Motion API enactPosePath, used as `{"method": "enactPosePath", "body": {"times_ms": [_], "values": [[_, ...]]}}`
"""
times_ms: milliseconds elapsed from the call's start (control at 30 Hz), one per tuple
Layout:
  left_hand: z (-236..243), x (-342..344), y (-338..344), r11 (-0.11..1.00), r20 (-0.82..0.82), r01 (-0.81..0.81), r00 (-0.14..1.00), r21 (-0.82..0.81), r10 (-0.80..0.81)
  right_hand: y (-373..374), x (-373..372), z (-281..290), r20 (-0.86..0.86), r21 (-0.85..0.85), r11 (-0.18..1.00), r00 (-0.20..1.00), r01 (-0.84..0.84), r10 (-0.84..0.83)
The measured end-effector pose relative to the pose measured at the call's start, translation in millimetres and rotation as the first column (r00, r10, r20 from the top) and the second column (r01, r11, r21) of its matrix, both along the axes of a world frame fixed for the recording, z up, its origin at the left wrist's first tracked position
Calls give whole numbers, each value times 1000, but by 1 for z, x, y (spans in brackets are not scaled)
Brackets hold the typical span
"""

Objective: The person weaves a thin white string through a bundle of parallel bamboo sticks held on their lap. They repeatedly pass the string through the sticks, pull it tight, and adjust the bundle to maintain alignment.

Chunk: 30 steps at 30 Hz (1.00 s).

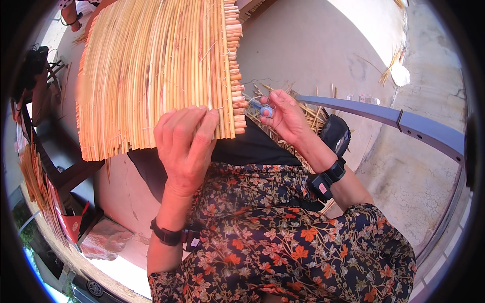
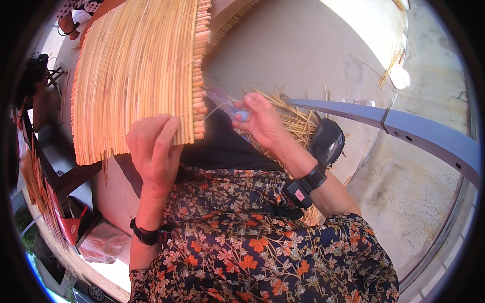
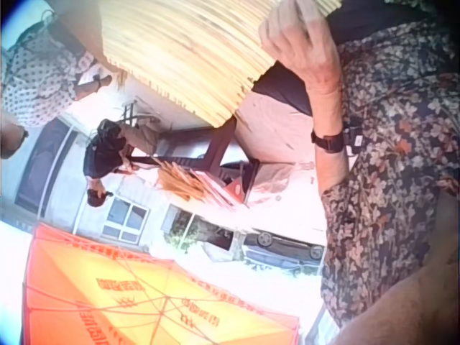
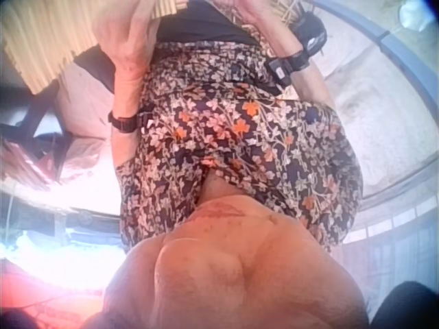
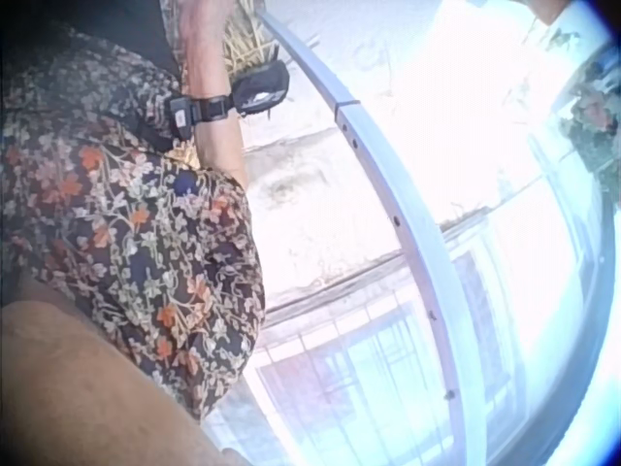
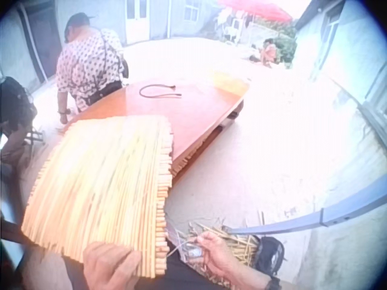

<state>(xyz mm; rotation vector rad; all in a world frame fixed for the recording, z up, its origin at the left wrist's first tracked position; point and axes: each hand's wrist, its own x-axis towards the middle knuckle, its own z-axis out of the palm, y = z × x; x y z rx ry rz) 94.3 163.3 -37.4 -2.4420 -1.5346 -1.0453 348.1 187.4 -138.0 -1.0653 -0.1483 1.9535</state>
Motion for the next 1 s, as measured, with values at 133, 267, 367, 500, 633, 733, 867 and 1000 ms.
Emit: {"method": "enactPosePath", "body": {"times_ms": [133, 267, 367, 500, 633, 733, 867, 1000], "values": [[3, -3, -1, 1000, -49, -1, 999, 12, 1, -1, 17, 7, 562, 43, 973, 811, -228, 165], [20, -5, 6, 999, -4, 36, 999, 16, -36, 1, 12, 25, 770, 117, 931, 624, -345, 135], [52, -10, 14, 996, 41, 22, 999, 84, -25, 5, -6, 58, 746, 308, 890, 666, -336, -7], [124, -32, 18, 991, -12, 43, 999, 130, -42, 19, -29, 134, 663, 435, 819, 748, -373, -12], [178, -41, 29, 987, 83, -33, 996, 157, 21, 30, -63, 203, 476, 798, 505, 858, -329, -192], [203, -42, 43, 968, 269, -176, 955, 181, 124, 47, -82, 238, 307, 934, 236, 939, -267, -152], [218, -42, 55, 967, 390, -224, 906, 119, 162, 66, -99, 265, 231, 951, 237, 967, -201, -106], [225, -38, 62, 979, 475, -193, 869, 64, 140, 83, -111, 276, 185, 970, 186, 973, -158, -136]]}}
